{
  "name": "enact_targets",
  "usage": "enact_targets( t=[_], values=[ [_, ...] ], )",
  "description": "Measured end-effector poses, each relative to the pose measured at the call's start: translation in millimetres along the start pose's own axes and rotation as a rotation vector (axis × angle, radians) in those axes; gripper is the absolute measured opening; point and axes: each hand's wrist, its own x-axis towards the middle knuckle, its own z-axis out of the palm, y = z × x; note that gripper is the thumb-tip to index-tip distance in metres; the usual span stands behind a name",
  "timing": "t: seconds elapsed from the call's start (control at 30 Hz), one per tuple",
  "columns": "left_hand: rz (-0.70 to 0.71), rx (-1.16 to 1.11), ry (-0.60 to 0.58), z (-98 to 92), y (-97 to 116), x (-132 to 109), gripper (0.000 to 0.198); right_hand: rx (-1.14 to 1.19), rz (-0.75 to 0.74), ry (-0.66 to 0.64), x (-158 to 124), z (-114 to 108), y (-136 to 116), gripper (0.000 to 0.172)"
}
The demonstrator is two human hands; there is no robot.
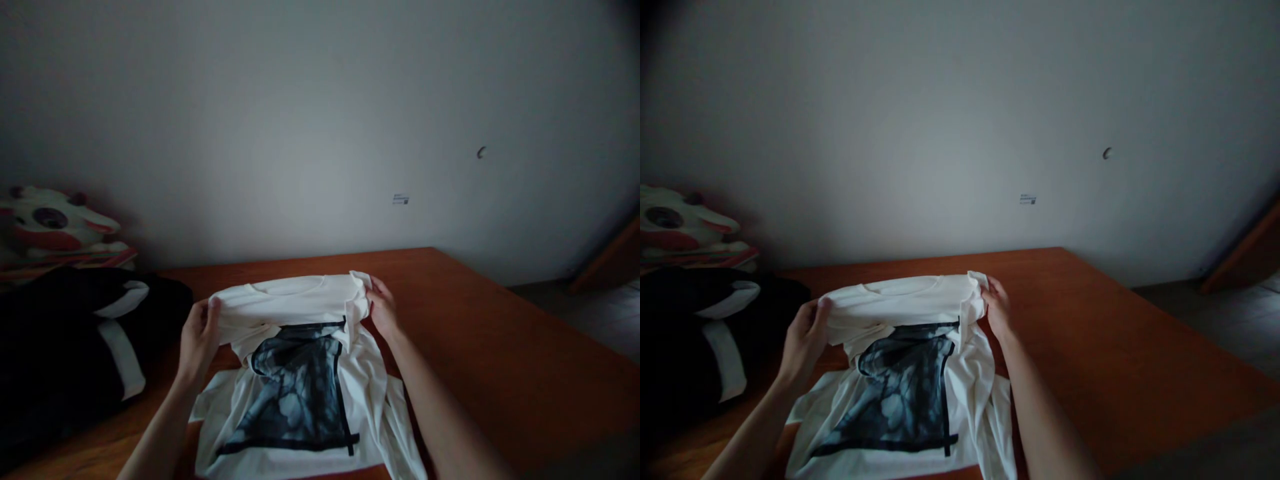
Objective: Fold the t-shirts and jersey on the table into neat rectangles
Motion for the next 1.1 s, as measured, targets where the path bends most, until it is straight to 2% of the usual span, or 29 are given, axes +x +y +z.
enact_targets(
  t=[0.17, 0.27, 0.4, 0.53, 0.67, 0.73, 0.87, 1.0, 1.1],
  values=[
    [-0.100, 0.038, -0.204, 6.8, -17.3, 3.6, 0.058, -0.404, -0.015, -0.111, -4.5, -5.5, 10.2, 0.031],
    [-0.162, -0.024, -0.303, 4.0, -15.2, 3.1, 0.054, -0.500, -0.016, -0.160, -8.9, -2.5, 6.5, 0.020],
    [-0.236, -0.058, -0.435, -4.1, -5.0, -0.1, 0.054, -0.597, -0.022, -0.180, -15.4, 2.7, -2.6, 0.032],
    [-0.216, -0.048, -0.386, -1.2, -9.1, -1.5, 0.051, -0.614, -0.020, -0.175, -16.8, 2.6, -3.4, 0.042],
    [-0.211, -0.203, -0.273, 5.1, -11.2, -1.0, 0.045, -0.522, -0.021, -0.145, -14.7, -1.4, -4.5, 0.039],
    [-0.184, -0.317, -0.259, 4.2, -5.0, -0.4, 0.046, -0.397, 0.032, -0.142, -14.1, -4.0, -8.6, 0.037],
    [-0.143, -0.519, -0.224, -4.1, 8.3, 2.3, 0.044, -0.046, 0.201, -0.171, -13.8, -8.8, -19.5, 0.045],
    [-0.111, -0.340, -0.156, -7.2, 5.2, 4.5, 0.035, -0.061, 0.197, -0.203, -14.8, -9.7, -25.4, 0.038],
    [-0.122, -0.099, -0.125, -4.8, 1.4, 2.7, 0.038, -0.144, 0.137, -0.191, -15.2, -8.9, -27.0, 0.044]
  ],
)
